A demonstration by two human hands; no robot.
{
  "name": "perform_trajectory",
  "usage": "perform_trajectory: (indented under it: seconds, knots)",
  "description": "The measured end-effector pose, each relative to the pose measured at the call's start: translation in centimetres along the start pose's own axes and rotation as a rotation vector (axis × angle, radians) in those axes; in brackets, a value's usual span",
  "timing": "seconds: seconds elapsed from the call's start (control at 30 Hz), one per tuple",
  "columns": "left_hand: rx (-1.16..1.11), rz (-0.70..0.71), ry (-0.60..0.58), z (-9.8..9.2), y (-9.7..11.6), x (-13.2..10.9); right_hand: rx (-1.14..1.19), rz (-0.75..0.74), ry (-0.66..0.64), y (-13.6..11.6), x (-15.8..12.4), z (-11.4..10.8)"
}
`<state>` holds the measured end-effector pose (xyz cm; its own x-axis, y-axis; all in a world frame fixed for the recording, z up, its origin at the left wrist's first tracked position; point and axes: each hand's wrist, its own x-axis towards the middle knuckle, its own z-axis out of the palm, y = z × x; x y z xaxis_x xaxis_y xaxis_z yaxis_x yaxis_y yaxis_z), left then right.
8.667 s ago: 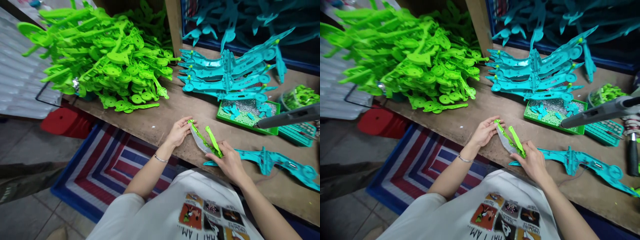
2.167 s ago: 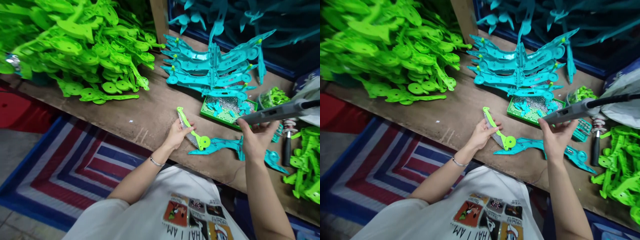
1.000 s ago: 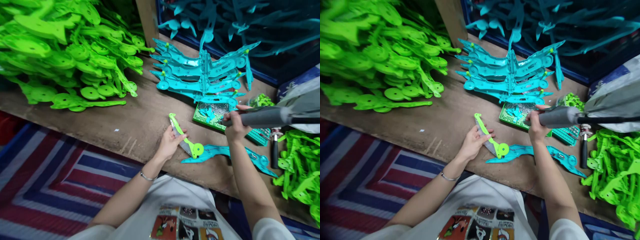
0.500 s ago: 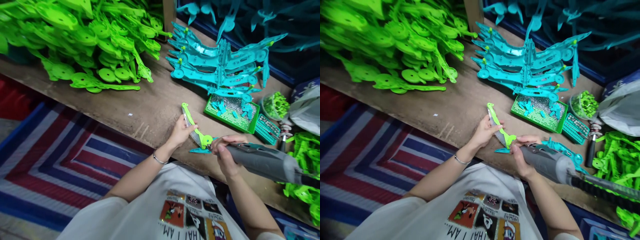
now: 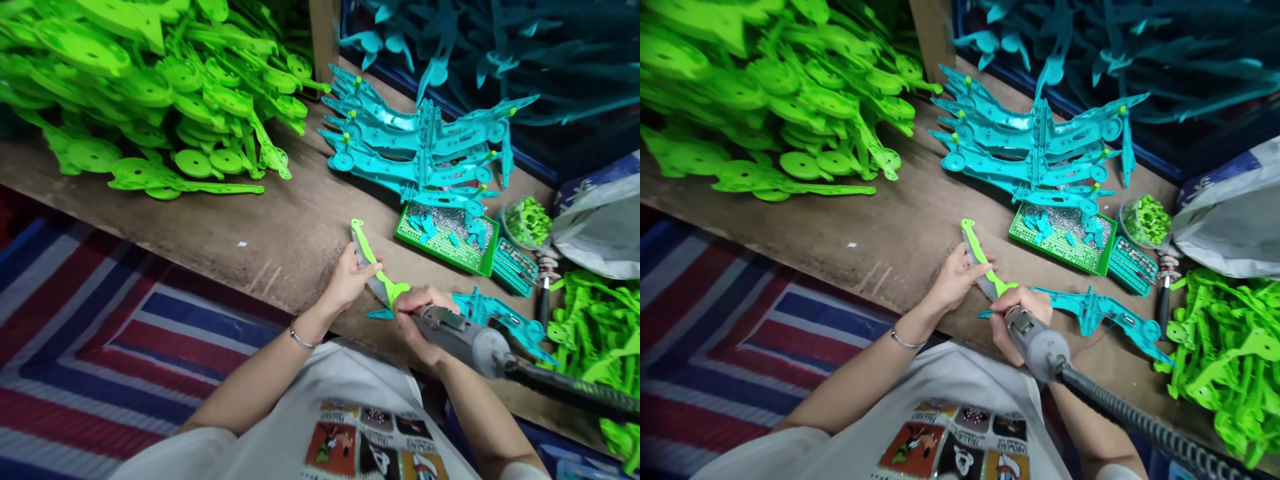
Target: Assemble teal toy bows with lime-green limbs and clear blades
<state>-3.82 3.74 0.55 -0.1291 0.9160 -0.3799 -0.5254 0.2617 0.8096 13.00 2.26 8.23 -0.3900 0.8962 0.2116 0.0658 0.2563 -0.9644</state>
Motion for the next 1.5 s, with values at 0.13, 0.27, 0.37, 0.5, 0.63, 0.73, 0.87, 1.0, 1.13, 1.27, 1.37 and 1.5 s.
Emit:
perform_trajectory:
  seconds: [0.13, 0.27, 0.37, 0.5, 0.63, 0.73, 0.87, 1.0, 1.13, 1.27, 1.37, 1.5]
  knots:
    - [-0.022, -0.047, -0.019, 0.1, 0.4, -0.2, 0.087, -0.143, 0.124, -0.1, 3.1, -2.9]
    - [-0.056, -0.113, 0.01, 0.2, 0.5, -0.2, 0.106, -0.226, 0.573, 1.8, 8.1, -5.5]
    - [-0.072, -0.135, 0.028, 0.2, 0.4, -0.1, 0.083, -0.203, 0.669, 3.8, 10.5, -6.4]
    - [-0.074, -0.136, 0.031, 0.2, 0.5, -0.3, 0.078, -0.185, 0.69, 5.5, 11.1, -6.6]
    - [-0.078, -0.14, 0.028, 0.2, 0.7, -0.5, 0.073, -0.157, 0.691, 6.0, 10.9, -6.5]
    - [-0.08, -0.142, 0.034, 0.4, 0.8, -0.5, 0.055, -0.139, 0.697, 6.3, 10.9, -6.6]
    - [-0.06, -0.133, 0.029, 0.5, 0.8, -0.4, 0.045, -0.127, 0.686, 6.7, 11.1, -6.6]
    - [-0.055, -0.117, 0.009, 0.3, 0.5, -0.3, 0.037, -0.121, 0.661, 6.1, 11.2, -6.6]
    - [-0.064, -0.114, 0.017, 0.3, 0.4, -0.2, 0.118, -0.184, 0.634, 3.0, 10.5, -5.5]
    - [-0.074, -0.115, 0.003, 0.3, 0.4, -0.1, 0.229, -0.182, 0.451, -0.3, 8.7, -2.1]
    - [-0.084, -0.101, 0.002, 0.2, 0.3, 0.0, 0.305, -0.17, 0.329, -0.7, 7.5, 0.9]
    - [-0.019, -0.06, 0.008, -0.1, -0.2, 0.1, 0.331, -0.14, 0.238, 1.0, 7.0, 3.0]
